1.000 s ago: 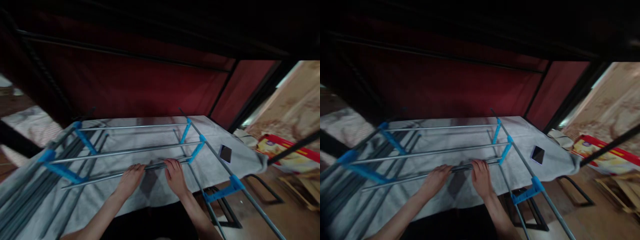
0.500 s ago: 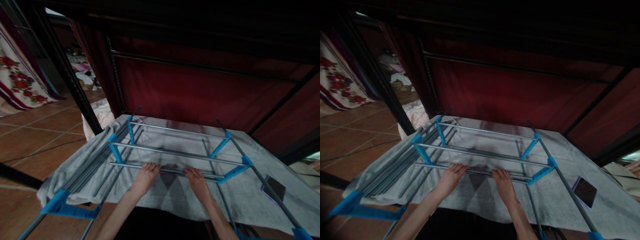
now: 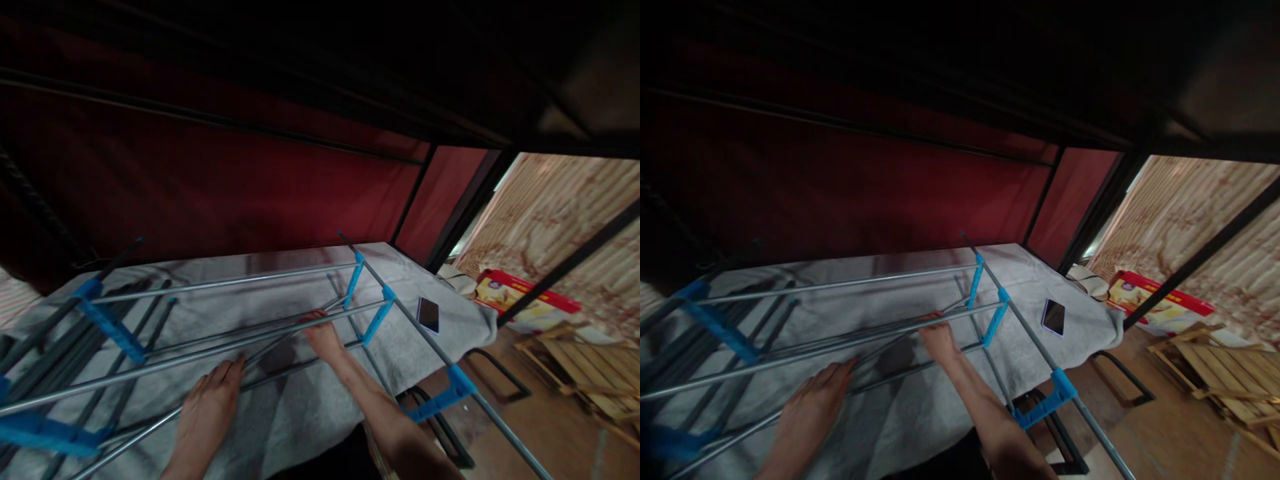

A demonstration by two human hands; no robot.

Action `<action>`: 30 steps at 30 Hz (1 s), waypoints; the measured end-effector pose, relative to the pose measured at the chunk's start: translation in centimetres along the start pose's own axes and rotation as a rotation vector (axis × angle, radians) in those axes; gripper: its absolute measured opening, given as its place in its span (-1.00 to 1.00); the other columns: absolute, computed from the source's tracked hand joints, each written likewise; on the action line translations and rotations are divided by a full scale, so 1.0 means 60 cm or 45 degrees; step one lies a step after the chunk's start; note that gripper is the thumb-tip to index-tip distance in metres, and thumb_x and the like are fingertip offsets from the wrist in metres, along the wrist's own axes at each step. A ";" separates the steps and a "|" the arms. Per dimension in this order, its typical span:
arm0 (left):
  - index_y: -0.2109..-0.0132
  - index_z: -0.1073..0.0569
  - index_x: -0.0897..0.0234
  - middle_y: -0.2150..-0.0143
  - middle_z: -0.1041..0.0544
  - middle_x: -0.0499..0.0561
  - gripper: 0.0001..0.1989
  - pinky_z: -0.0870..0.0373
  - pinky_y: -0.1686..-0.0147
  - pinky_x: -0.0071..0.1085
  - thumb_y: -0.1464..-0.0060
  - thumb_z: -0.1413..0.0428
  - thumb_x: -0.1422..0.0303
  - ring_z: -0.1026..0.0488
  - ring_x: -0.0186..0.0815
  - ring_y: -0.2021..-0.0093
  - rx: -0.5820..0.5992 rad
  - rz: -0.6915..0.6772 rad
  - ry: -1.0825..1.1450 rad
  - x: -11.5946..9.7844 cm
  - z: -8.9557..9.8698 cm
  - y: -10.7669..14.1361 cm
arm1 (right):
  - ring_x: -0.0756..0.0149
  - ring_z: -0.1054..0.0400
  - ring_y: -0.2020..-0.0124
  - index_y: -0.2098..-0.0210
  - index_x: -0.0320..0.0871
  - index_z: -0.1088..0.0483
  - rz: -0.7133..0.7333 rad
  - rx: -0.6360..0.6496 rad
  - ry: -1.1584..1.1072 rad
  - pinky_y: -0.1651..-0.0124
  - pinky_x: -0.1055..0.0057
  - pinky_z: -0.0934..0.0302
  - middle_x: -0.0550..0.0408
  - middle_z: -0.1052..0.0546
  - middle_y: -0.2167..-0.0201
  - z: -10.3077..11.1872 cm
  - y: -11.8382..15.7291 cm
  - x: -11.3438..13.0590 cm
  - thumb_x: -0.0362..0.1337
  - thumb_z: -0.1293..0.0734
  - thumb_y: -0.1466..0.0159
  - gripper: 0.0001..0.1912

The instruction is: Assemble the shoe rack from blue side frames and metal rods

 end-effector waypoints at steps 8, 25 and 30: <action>-0.11 -0.45 0.28 0.03 -0.53 0.15 -0.59 -0.35 0.06 -0.17 -0.28 0.18 0.39 -0.48 -0.09 0.17 -0.022 0.016 -0.052 0.011 -0.023 -0.031 | 0.32 -0.27 0.04 0.08 -0.15 -0.42 0.056 -0.068 -0.100 -0.21 0.35 -0.01 0.09 -0.51 0.13 -0.014 -0.020 -0.024 -0.44 -0.21 -0.34 -0.77; -0.09 -0.48 0.20 0.00 -0.53 0.16 -0.54 -0.45 0.12 -0.15 -0.17 0.17 0.48 -0.52 -0.06 0.15 -0.026 -0.015 0.003 0.041 -0.053 -0.068 | 0.30 -0.31 0.06 0.04 -0.06 -0.44 0.021 0.046 -0.062 -0.17 0.29 -0.06 0.07 -0.53 0.12 -0.018 -0.038 -0.037 -0.43 -0.15 -0.37 -0.69; -0.05 -0.49 0.28 0.01 -0.54 0.19 -0.57 -0.41 0.06 -0.09 -0.10 0.09 0.52 -0.50 -0.02 0.10 -0.177 -0.092 0.037 0.040 -0.052 -0.078 | 0.23 -0.30 0.02 -0.04 -0.07 -0.39 0.125 0.027 -0.001 -0.19 0.24 -0.05 0.02 -0.51 0.08 -0.011 -0.047 0.001 -0.35 -0.15 -0.39 -0.70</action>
Point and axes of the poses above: each hand's wrist, its own y-axis away from the middle knuckle, its own z-axis out of the back of the hand, x = y × z, the point moved 8 cm from there along -y, towards the middle knuckle
